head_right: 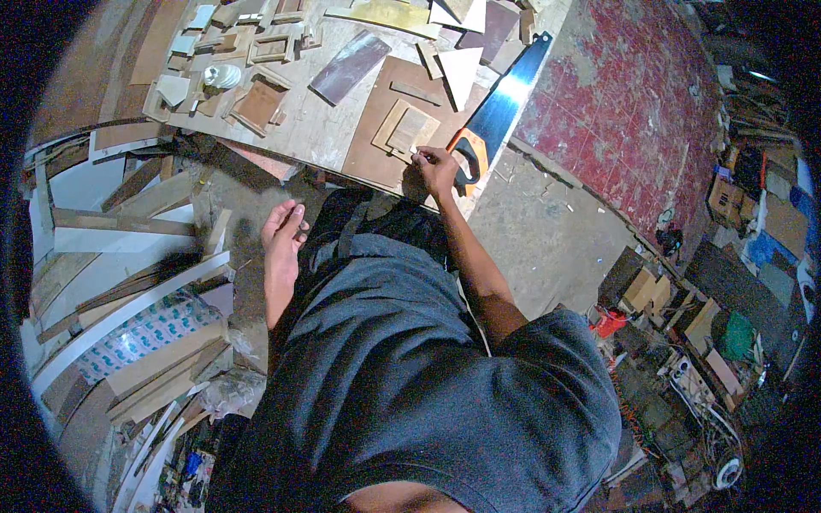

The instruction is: Measuring, marking, sawing, and gluing small wooden scraps to assemble a project.

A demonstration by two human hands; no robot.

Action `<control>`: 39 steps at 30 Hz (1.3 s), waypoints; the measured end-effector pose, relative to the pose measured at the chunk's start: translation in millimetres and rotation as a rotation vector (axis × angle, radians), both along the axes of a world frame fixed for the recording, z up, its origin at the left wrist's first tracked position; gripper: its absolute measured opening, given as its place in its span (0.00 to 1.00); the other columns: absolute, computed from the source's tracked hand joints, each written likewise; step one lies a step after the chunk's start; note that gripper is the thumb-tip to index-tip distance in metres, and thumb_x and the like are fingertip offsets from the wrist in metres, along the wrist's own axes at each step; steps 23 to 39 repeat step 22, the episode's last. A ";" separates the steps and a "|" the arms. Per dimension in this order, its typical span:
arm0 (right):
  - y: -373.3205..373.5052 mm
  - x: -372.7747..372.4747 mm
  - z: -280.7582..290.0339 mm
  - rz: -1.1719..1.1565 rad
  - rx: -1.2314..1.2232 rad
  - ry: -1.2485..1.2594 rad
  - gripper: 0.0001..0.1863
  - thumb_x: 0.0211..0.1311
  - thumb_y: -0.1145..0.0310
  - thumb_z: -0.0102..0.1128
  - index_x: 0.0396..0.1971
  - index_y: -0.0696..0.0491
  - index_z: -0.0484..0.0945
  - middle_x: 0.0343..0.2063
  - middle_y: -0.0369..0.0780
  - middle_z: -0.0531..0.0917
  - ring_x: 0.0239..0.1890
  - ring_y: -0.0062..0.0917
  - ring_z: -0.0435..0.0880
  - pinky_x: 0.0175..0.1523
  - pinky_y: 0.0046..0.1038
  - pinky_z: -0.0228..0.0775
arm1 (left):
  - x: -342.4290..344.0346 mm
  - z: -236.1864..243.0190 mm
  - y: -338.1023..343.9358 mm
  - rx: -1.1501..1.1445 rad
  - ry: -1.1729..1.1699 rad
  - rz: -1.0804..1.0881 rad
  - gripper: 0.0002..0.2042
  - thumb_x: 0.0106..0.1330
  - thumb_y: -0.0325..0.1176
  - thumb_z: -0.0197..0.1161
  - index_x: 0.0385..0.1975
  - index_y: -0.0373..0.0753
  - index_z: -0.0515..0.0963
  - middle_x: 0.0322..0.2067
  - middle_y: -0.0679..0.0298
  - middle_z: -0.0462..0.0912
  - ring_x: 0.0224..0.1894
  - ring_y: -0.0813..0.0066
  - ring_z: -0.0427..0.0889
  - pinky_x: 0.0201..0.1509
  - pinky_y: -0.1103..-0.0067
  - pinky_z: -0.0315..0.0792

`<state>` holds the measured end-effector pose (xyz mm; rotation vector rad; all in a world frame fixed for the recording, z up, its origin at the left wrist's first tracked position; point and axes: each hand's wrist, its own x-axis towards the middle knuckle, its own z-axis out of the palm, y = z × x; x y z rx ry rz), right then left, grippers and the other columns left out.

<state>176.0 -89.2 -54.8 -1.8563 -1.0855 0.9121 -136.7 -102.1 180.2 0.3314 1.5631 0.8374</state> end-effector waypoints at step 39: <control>1.3 -7.1 13.7 -0.059 -0.034 0.175 0.12 0.63 0.72 0.64 0.43 0.62 0.83 0.30 0.40 0.88 0.31 0.21 0.87 0.40 0.22 0.79 | -4.0 -7.2 -3.0 -0.005 -0.010 -0.020 0.15 0.65 0.31 0.68 0.49 0.39 0.75 0.38 0.70 0.80 0.30 0.82 0.77 0.30 0.84 0.66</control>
